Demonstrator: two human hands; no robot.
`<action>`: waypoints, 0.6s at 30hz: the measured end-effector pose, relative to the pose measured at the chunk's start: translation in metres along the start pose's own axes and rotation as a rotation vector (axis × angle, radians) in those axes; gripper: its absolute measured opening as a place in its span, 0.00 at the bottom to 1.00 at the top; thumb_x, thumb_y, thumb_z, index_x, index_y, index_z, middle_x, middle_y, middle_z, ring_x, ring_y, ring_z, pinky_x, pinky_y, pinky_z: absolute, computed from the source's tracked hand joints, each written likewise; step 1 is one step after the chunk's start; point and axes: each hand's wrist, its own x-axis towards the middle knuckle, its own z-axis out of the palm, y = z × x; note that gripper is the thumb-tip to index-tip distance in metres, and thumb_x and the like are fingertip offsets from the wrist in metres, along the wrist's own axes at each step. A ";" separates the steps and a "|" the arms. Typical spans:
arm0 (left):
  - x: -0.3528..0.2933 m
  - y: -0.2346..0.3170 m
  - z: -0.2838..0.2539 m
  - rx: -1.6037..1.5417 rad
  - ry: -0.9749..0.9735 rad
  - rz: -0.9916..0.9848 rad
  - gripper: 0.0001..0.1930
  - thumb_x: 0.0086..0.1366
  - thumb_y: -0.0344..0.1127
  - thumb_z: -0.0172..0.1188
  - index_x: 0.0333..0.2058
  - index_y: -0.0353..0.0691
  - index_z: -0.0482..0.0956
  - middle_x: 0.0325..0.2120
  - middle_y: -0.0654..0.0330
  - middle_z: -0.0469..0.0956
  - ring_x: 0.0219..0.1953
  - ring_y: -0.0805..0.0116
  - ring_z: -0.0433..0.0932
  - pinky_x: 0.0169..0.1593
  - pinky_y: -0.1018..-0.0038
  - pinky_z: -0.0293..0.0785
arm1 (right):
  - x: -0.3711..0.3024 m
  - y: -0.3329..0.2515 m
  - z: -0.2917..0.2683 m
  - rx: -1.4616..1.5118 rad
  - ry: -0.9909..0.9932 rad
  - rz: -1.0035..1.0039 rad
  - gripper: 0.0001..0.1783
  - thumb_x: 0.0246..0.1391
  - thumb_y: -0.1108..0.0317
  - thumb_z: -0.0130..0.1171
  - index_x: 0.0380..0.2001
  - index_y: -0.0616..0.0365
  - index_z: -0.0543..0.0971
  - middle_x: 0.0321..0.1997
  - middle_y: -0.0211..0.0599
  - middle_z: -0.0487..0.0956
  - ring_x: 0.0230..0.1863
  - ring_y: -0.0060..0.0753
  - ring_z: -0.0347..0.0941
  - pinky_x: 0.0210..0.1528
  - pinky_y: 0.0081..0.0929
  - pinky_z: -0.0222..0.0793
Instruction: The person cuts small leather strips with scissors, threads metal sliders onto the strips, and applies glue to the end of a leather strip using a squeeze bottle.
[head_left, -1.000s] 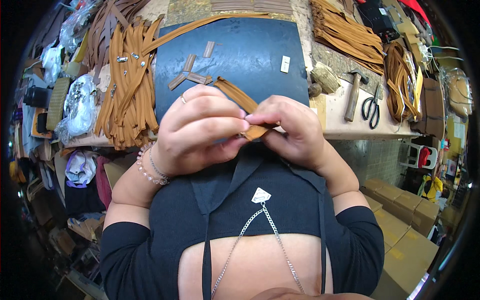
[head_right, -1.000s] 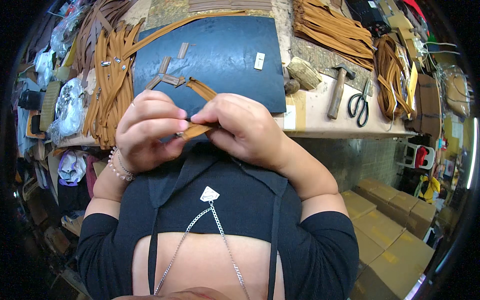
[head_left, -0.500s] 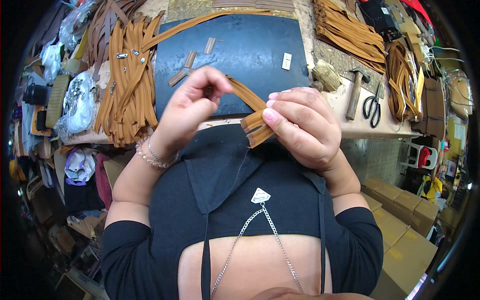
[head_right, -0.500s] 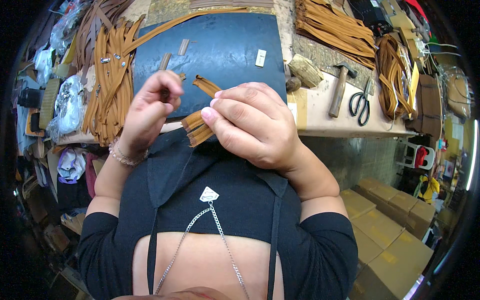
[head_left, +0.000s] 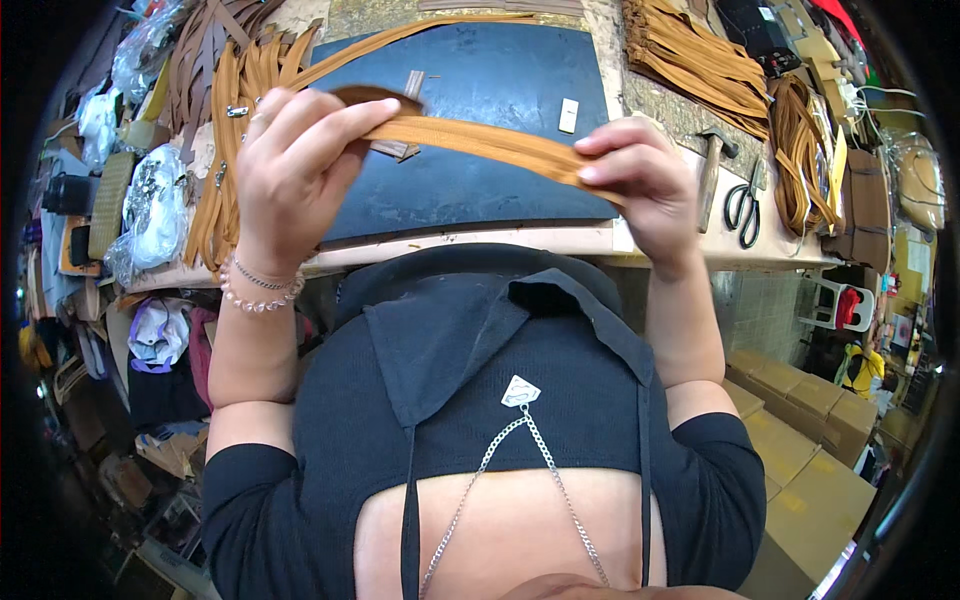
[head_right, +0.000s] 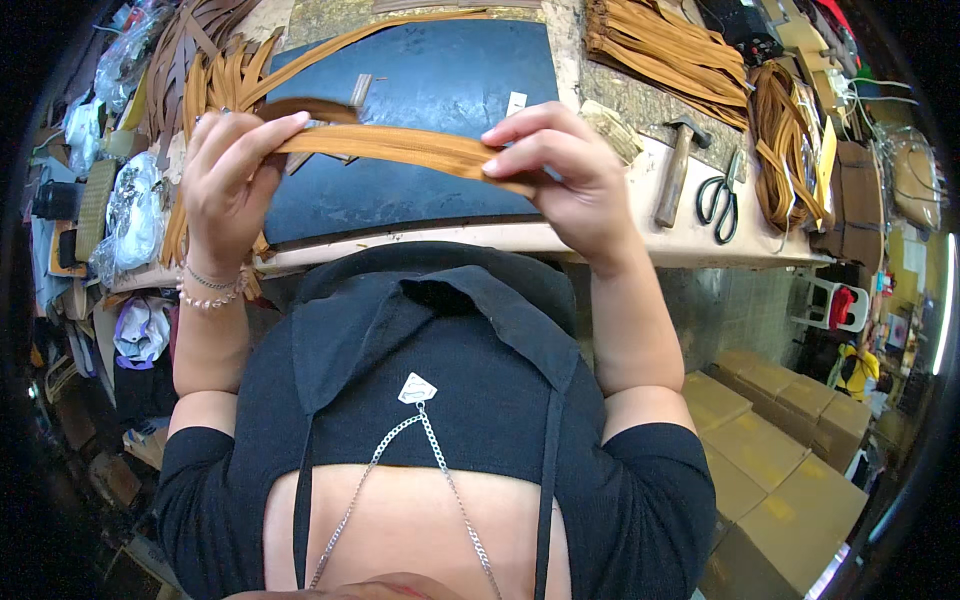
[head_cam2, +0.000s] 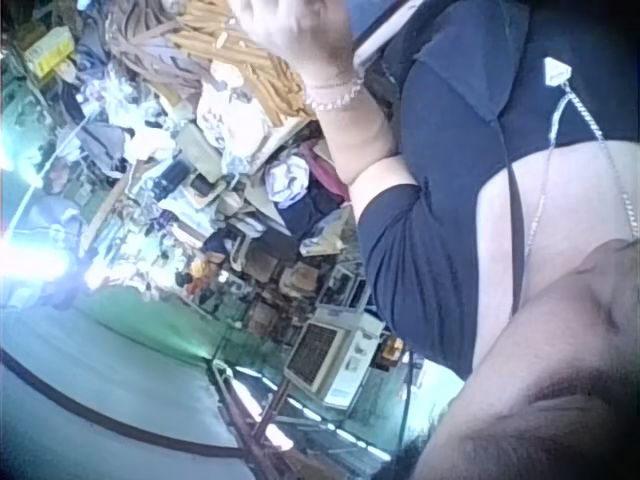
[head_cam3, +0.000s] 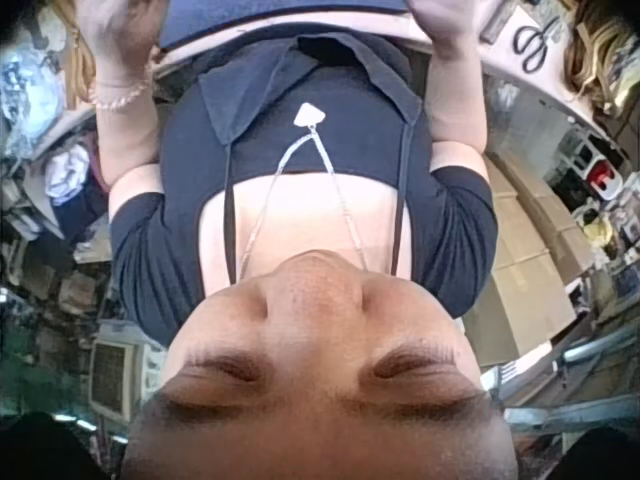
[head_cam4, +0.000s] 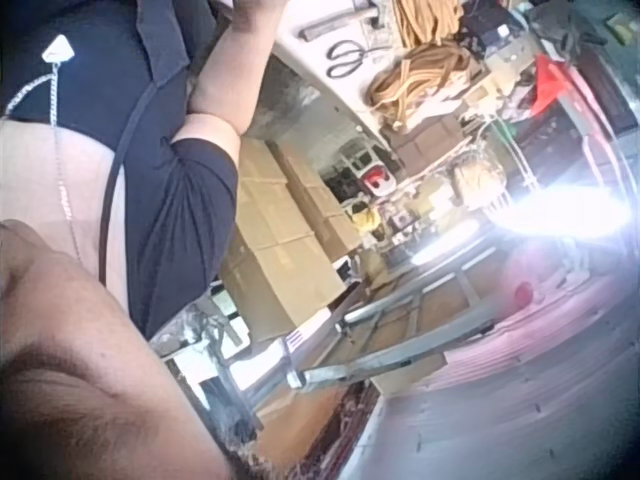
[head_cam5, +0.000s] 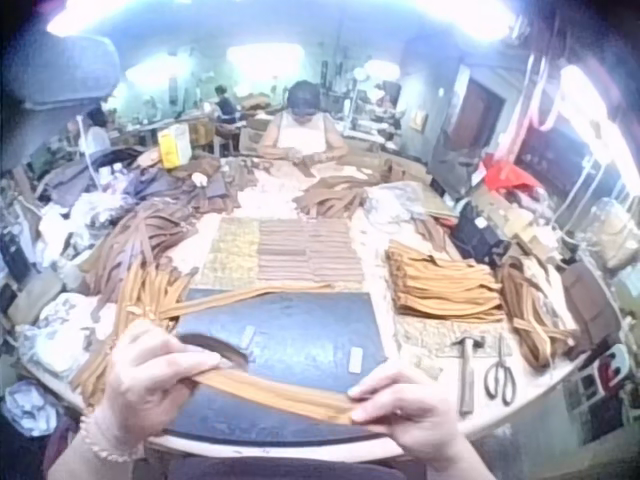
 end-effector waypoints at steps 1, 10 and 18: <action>-0.007 -0.004 0.000 0.002 0.001 -0.001 0.17 0.51 0.24 0.64 0.41 0.48 0.86 0.26 0.66 0.76 0.30 0.66 0.73 0.39 0.71 0.69 | -0.007 0.014 0.007 -0.012 -0.022 0.133 0.14 0.41 0.89 0.63 0.28 0.56 0.84 0.39 0.33 0.79 0.45 0.34 0.76 0.46 0.27 0.74; -0.101 0.003 0.042 0.326 -0.344 -0.130 0.24 0.54 0.27 0.58 0.51 0.54 0.82 0.44 0.66 0.74 0.41 0.65 0.71 0.46 0.69 0.67 | -0.024 0.082 0.022 -0.511 -0.128 0.044 0.23 0.43 0.84 0.52 0.39 0.49 0.86 0.46 0.37 0.80 0.52 0.44 0.71 0.56 0.35 0.67; -0.045 0.016 0.069 -0.172 -0.196 -0.045 0.18 0.55 0.24 0.59 0.46 0.44 0.82 0.34 0.57 0.75 0.38 0.58 0.74 0.43 0.65 0.71 | -0.032 0.058 -0.043 -0.916 0.040 0.588 0.12 0.56 0.62 0.61 0.40 0.56 0.81 0.40 0.45 0.77 0.47 0.53 0.75 0.51 0.42 0.71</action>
